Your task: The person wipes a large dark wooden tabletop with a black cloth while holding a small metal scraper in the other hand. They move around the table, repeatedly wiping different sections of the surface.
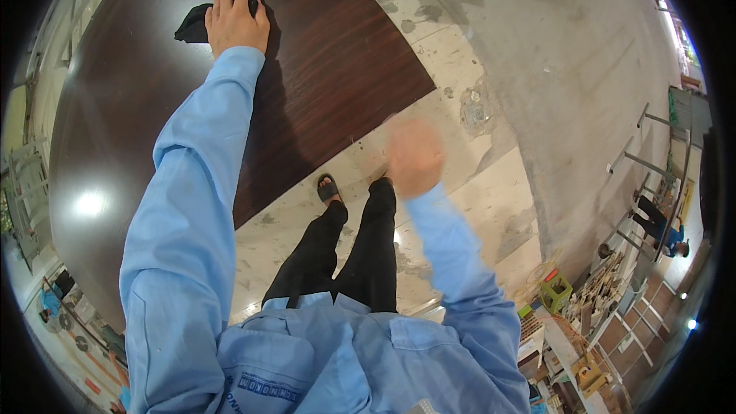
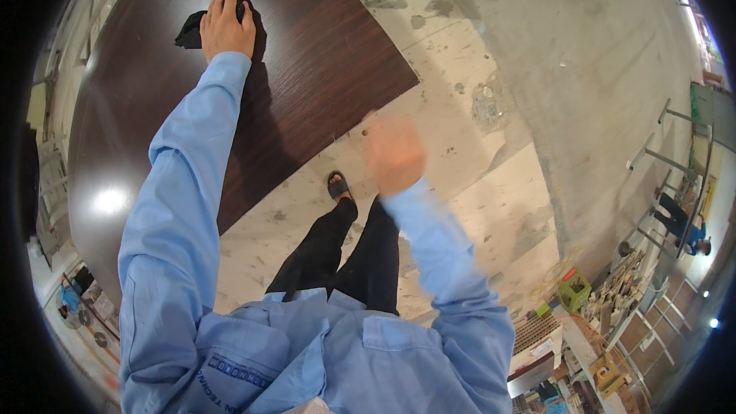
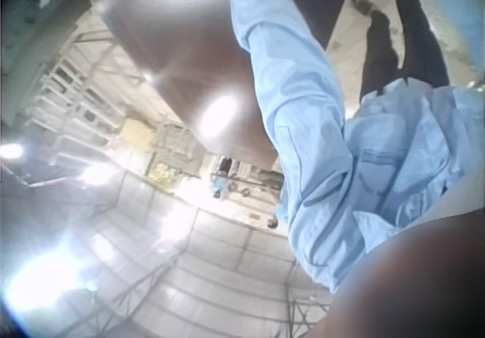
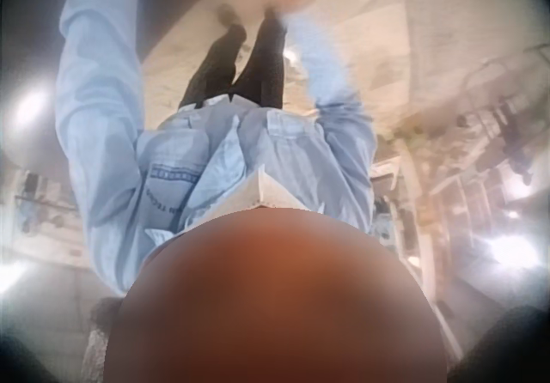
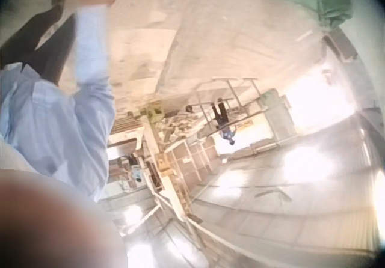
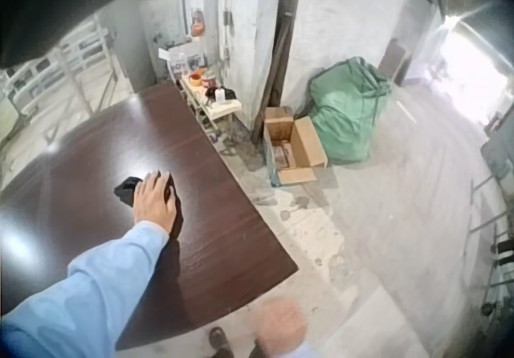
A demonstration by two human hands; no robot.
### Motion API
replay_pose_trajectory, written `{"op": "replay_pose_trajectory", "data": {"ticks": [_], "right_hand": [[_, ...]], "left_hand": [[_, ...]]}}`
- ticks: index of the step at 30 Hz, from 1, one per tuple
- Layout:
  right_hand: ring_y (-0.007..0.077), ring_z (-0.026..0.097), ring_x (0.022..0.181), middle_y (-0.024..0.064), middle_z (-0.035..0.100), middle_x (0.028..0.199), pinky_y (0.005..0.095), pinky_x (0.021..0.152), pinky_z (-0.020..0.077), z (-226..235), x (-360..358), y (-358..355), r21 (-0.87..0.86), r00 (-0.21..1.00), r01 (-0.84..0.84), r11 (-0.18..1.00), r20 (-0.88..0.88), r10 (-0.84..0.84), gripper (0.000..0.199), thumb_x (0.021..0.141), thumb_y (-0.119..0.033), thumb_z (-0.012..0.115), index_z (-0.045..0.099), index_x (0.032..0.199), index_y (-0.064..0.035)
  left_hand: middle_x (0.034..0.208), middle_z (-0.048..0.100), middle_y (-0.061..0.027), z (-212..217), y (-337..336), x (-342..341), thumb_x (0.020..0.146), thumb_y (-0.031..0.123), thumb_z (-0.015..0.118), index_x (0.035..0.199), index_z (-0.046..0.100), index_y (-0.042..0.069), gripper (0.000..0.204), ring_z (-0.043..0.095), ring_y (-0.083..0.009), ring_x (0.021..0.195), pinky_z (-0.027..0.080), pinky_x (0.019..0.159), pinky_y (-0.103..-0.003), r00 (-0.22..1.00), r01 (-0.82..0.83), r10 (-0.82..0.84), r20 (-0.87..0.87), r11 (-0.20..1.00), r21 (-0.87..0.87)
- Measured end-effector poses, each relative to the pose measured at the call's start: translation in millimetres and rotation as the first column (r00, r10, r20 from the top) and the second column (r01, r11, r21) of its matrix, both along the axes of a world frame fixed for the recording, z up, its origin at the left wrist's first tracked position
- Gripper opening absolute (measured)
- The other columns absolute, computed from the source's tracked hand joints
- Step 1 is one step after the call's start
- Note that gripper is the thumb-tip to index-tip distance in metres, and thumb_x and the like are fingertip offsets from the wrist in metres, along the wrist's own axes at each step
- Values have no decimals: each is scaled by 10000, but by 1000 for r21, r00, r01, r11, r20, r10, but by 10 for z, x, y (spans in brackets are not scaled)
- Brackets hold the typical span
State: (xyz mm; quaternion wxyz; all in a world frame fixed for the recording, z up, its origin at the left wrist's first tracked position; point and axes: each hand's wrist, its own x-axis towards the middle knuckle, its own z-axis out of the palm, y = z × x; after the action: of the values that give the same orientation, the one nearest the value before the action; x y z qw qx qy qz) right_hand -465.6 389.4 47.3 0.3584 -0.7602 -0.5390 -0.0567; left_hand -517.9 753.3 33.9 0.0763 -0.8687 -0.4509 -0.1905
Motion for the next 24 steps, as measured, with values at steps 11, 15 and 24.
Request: {"op": "replay_pose_trajectory", "data": {"ticks": [11, 15, 24], "right_hand": [[321, 607, 746, 115, 595, 809, 416, 671, 513, 47, -438, -50, 37, 976, -70, 997, -202, 76, 152, 781, 28, 714, 680, 923, -14], [299, 607, 721, 107, 613, 816, 394, 660, 514, -298, 257, -45, 53, 961, 102, 993, -262, -84, 68, 860, -28, 730, 674, 898, -32], [297, 659, 725, 108, 655, 849, 397, 640, 518, 553, 999, 193, 16, 917, 238, 971, -332, -220, 55, 884, -82, 715, 672, 914, -69]], "left_hand": [[1556, 518, -95, -36, 50, -14, 1038, 369, 528, 1435, 599, 203, 436, 454, -295, 1458, 316, 1223, -476, 998, 24, -23, 64, 1000, -8], [1542, 532, -101, -34, 62, -18, 1028, 367, 545, 1422, 617, 207, 431, 463, -282, 1450, 325, 1214, -460, 997, 34, -33, 66, 999, -23], [1546, 527, -101, 19, 48, -17, 1040, 344, 537, 1436, 599, 207, 424, 454, -277, 1458, 331, 1214, -454, 999, 30, -29, 39, 999, -22]]}}
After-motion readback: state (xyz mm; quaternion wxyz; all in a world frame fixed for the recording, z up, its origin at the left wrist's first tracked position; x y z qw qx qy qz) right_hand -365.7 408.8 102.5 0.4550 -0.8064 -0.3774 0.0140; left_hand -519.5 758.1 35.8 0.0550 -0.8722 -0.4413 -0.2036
